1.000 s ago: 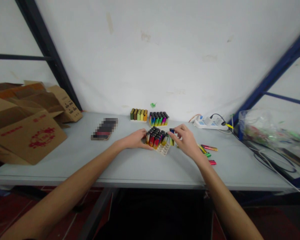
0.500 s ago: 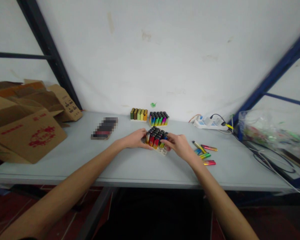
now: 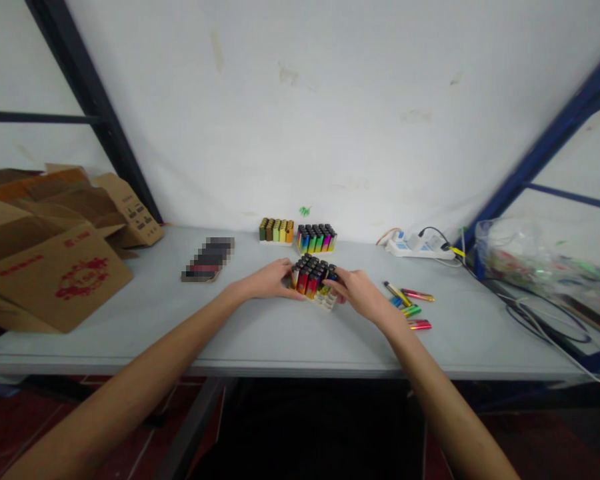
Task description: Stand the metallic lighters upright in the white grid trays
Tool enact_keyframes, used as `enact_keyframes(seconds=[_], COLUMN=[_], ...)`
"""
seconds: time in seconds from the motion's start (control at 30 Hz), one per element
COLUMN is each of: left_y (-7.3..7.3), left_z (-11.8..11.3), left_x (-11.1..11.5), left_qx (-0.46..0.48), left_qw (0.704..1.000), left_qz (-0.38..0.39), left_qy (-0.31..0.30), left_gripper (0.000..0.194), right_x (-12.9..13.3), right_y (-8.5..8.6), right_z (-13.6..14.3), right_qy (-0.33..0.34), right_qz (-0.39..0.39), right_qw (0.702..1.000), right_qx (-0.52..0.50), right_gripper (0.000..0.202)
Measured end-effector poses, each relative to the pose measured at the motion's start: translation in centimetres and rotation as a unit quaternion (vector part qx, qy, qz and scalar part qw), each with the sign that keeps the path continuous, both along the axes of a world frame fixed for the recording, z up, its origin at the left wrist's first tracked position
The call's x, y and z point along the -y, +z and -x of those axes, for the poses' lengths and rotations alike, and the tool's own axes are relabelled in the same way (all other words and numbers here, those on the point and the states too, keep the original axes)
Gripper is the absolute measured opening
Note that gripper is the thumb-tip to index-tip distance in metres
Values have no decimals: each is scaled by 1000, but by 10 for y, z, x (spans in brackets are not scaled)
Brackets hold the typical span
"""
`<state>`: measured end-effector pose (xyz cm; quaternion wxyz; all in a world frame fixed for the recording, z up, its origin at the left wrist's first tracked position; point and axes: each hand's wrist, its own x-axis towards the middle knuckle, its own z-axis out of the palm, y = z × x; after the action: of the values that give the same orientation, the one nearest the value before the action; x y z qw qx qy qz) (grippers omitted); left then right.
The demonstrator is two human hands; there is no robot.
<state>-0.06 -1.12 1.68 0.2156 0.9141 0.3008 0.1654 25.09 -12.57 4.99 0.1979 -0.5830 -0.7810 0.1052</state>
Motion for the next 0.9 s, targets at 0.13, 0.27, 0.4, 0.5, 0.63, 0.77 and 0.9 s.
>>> enact_keyframes(seconds=[0.13,0.27,0.4,0.5,0.63,0.77,0.9], left_y=[-1,-3,-3,-3,-2,-2,-1], left_z=[0,0,0,0,1,1,0], left_x=[-1,-3,-4,-4,-4,-3,-2], left_qx=[-2,-8,-3,-12,-14,-17,-17], left_qw=[1000,1000,1000,1000,1000,1000,1000], left_qz=[6,4,1,2,-7,-10,-3], left_qy=[2,6,4,3,-4,-2,4], left_gripper=[69,70,70,71,71,72,71], right_x=[-2,-2,6,15,22,23,21], right_y=[-5,-6,12,29,39,33,25], right_z=[4,9,-7,-40,-96,-141,-154], right_qy=[-27,-57,11,44,-38,-78,-71], right_qz=[15,20,54,101,134,210,238], right_qw=[1000,998,998,993,990,973,965], right_qx=[4,32,-17,-38,17,62,81], right_gripper=[38,50,44,33,27,32,37])
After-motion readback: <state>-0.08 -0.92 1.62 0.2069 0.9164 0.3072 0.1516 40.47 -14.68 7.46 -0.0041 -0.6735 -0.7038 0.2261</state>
